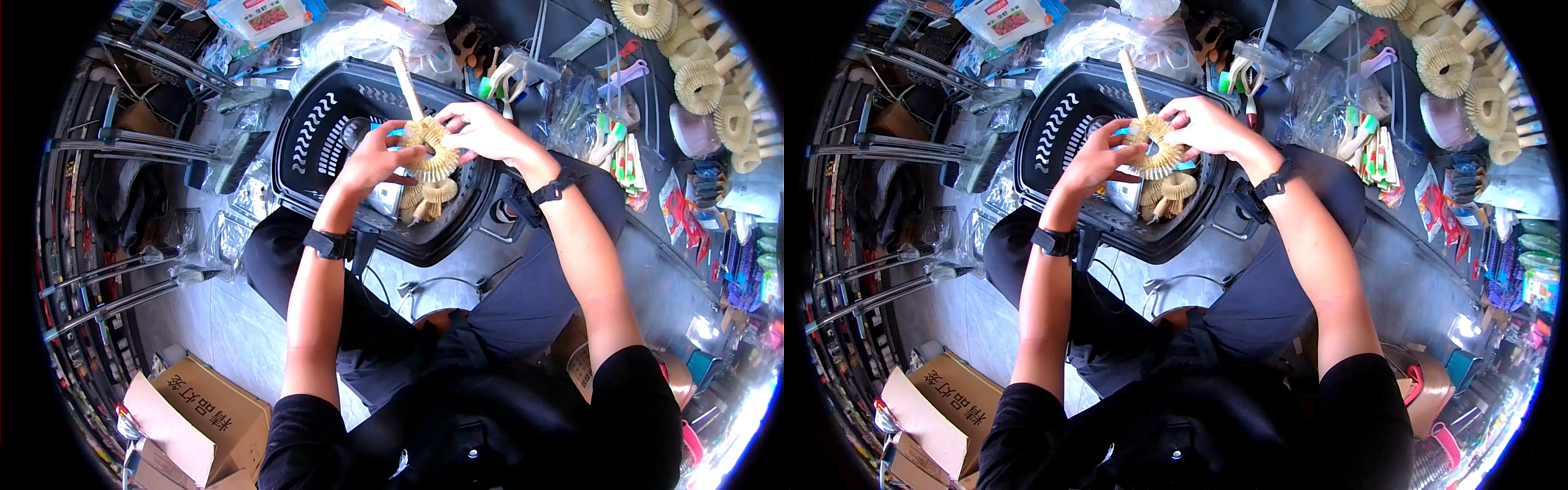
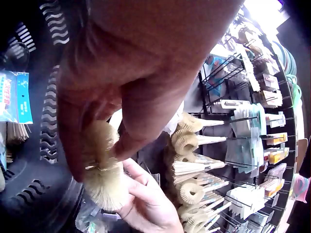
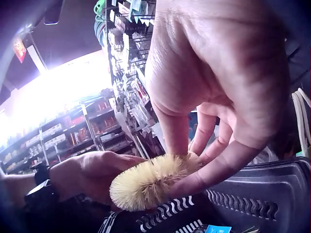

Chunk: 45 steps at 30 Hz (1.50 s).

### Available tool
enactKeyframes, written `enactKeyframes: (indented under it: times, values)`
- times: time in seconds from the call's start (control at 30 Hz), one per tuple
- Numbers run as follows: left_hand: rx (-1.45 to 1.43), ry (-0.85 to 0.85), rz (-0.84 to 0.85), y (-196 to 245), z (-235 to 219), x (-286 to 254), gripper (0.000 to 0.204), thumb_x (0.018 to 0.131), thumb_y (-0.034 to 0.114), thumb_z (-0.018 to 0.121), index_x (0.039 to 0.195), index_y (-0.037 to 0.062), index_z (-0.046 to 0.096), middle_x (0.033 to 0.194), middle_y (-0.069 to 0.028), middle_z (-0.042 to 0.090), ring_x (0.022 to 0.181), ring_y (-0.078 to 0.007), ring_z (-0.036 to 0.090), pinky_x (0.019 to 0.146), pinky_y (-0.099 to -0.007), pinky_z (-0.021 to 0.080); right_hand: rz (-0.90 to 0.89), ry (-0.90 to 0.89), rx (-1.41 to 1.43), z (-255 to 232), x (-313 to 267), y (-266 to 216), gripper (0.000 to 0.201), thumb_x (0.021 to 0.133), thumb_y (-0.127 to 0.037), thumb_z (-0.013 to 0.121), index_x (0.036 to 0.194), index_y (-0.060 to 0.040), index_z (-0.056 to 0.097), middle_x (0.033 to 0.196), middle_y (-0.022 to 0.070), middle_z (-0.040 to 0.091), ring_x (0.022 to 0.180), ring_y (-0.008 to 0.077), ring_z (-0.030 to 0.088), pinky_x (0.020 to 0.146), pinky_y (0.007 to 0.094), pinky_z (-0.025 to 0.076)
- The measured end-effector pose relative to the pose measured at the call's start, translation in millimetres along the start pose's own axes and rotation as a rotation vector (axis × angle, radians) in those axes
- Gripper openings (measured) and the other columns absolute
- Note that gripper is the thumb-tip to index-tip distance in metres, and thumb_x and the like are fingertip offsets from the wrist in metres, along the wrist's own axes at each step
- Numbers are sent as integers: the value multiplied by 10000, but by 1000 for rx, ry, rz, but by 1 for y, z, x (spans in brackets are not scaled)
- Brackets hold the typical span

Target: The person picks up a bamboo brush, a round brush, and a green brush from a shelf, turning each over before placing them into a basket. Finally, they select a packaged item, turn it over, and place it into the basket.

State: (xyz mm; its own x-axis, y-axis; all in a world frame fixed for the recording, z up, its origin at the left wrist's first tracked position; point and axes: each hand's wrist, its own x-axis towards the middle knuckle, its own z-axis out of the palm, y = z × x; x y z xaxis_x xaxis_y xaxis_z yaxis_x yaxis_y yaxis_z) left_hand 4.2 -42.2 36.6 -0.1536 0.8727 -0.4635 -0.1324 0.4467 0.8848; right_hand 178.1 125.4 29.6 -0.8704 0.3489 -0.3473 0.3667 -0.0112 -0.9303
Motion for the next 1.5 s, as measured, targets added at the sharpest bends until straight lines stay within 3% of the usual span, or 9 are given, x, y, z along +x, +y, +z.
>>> enactKeyframes:
  times: [0.37,0.53,0.7,0.77,0.97,1.17,1.2,1.33,1.5]
  values:
    - [33,-6,-4,-25,-3,10,584,979,172,685,1470,-1,419,1241,-155,646,1017,-217,699,778,-364,640,47,-113,39,25,-5,-6,747,873,-317,811,1457,-51,428,1268,160,626,1011,237,694,680,361,651]
    - [104,-30,-89,-38,4,13,563,994,223,672,1427,-55,445,1156,-180,689,1003,-243,720,756,-359,651,-96,-200,-491,32,2,12,1035,684,-438,905,1476,-2,402,1219,223,638,1006,260,704,667,354,626]
    - [184,-56,-201,-39,13,11,580,976,237,670,1388,-108,452,1114,-224,700,869,-261,753,676,-359,663,-97,-283,-616,43,8,28,969,706,-414,863,1465,0,425,1107,256,693,1021,363,689,842,435,557]
    - [181,-60,-228,-56,9,18,552,972,227,654,1368,-112,471,1095,-234,703,787,-272,760,644,-364,661,-143,-350,-669,43,15,33,996,722,-463,870,1487,-19,412,1241,257,653,1144,410,635,979,455,516]
    - [492,-14,-173,-116,-15,41,486,965,231,654,1278,-125,546,1044,-227,713,746,-290,761,617,-364,653,-179,-418,-791,64,31,42,847,734,-385,804,1405,5,466,1146,277,679,1035,435,667,908,482,539]
    - [634,77,-212,-120,-29,28,453,925,274,695,1100,-142,649,925,-258,735,739,-335,758,630,-387,623,-140,-461,-909,89,40,41,781,766,-380,794,1372,14,498,1091,285,676,1012,428,667,896,465,545]
    - [639,101,-221,-121,-30,26,461,909,297,694,1068,-135,676,931,-265,738,793,-353,759,672,-390,614,-206,-381,-902,93,39,45,593,775,-358,815,1167,32,600,1065,257,708,1008,402,692,836,461,570]
    - [538,94,-355,-105,-27,13,393,909,244,670,1034,-127,703,942,-282,736,746,-345,762,645,-390,624,-244,-393,-904,111,53,73,466,794,-291,793,1103,18,632,1048,247,710,992,392,695,816,466,566]
    - [677,123,-310,-137,-34,22,317,903,165,644,1027,-121,703,928,-276,737,700,-340,756,610,-400,628,-227,-441,-895,123,61,98,445,782,-113,732,1182,12,582,1100,245,637,1040,421,641,885,474,531]
